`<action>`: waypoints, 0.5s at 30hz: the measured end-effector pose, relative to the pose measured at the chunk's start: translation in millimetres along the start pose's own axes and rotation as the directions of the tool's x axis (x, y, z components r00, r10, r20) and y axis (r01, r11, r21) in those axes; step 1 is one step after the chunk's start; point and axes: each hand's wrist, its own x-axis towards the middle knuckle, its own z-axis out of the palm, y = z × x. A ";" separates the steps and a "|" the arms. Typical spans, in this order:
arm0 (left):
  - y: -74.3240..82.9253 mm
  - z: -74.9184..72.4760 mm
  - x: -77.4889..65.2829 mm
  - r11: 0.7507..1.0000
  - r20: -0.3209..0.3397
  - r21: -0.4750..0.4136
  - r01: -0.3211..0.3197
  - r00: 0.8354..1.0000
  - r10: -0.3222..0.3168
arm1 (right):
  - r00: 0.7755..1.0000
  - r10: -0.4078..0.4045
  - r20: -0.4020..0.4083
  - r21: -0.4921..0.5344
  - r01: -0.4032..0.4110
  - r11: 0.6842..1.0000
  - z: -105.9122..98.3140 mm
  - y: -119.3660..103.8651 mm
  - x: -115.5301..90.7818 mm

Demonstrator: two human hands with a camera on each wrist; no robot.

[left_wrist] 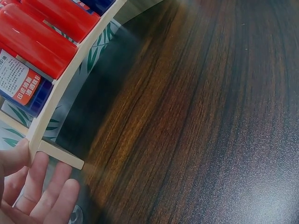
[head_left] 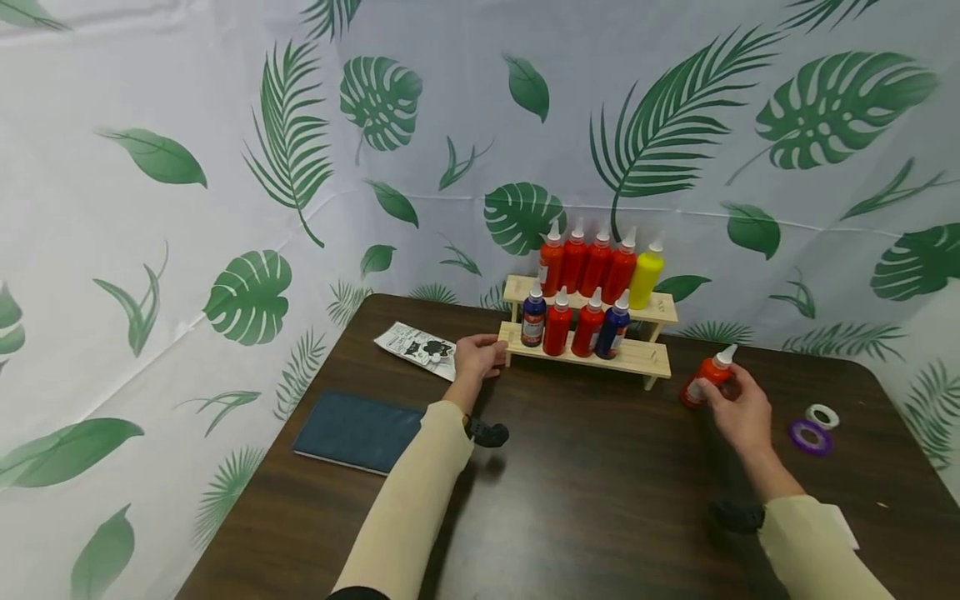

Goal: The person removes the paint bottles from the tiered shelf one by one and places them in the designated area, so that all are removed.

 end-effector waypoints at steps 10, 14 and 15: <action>0.6 -2.8 -0.2 1.000 0.018 -0.010 0.013 1.000 -0.013 | 0.999 0.006 0.053 0.000 -0.006 1.000 1.7 -0.8 2.8; 2.1 -0.6 -1.0 1.000 0.014 -0.007 0.015 1.000 -0.015 | 0.997 0.006 -0.080 0.065 -0.001 0.998 -5.5 -15.9 -1.0; 2.6 -0.2 -1.2 1.000 0.014 -0.006 0.013 1.000 -0.013 | 0.990 -0.006 -0.144 0.087 0.019 0.996 -7.4 -21.8 -2.0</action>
